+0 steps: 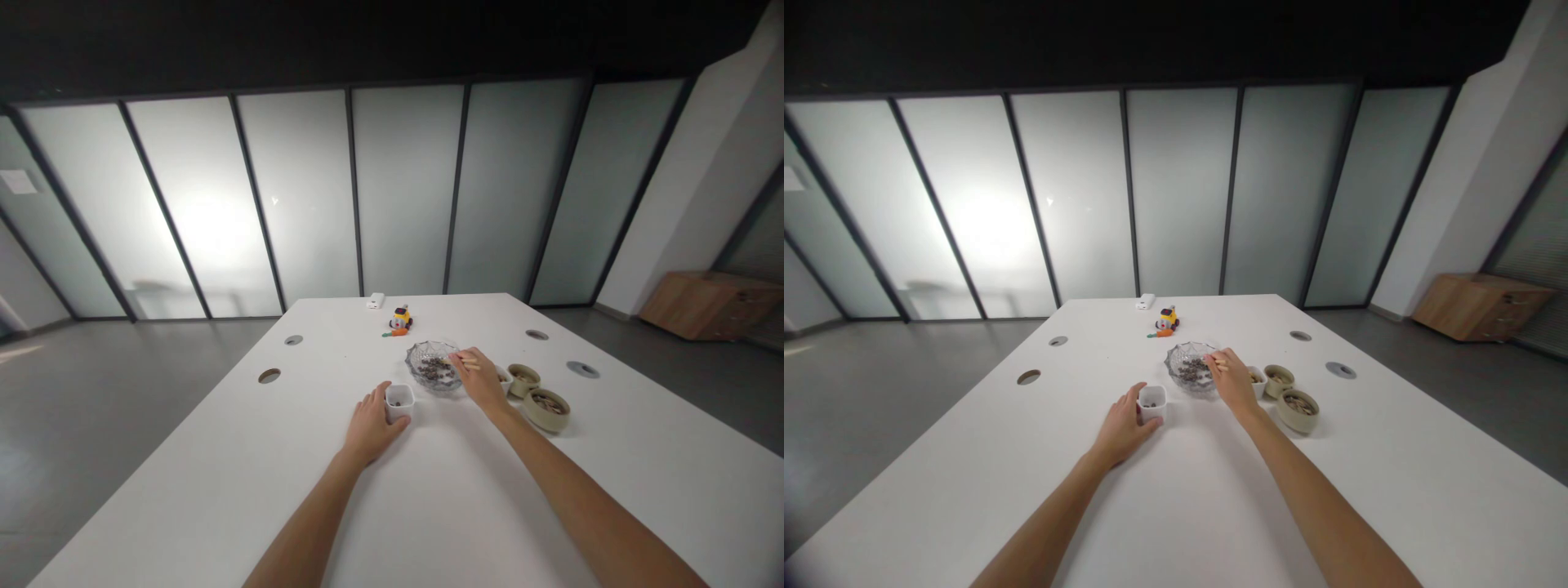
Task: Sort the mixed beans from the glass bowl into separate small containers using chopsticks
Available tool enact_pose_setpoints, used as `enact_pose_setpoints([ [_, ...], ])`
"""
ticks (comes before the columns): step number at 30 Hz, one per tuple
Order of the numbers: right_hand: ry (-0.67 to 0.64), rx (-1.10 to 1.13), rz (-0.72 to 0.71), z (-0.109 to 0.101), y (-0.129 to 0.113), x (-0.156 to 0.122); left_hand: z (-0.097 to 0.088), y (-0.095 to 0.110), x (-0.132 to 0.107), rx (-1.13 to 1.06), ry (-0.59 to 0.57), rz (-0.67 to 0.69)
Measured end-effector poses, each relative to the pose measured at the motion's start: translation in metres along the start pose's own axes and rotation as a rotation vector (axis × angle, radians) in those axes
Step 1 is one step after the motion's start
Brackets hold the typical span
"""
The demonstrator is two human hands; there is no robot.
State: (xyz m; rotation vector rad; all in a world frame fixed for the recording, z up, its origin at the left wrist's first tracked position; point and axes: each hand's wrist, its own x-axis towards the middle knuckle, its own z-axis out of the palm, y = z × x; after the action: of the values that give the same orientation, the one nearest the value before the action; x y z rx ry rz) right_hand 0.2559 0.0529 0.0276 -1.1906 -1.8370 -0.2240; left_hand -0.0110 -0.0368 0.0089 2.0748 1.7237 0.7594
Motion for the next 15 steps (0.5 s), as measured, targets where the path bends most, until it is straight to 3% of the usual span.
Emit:
enact_pose_setpoints([
  [15, 0.003, 0.044, 0.008, 0.0012, -0.0021, 0.0025, -0.0009, -0.0004, -0.0003, -0.004, 0.002, 0.018],
])
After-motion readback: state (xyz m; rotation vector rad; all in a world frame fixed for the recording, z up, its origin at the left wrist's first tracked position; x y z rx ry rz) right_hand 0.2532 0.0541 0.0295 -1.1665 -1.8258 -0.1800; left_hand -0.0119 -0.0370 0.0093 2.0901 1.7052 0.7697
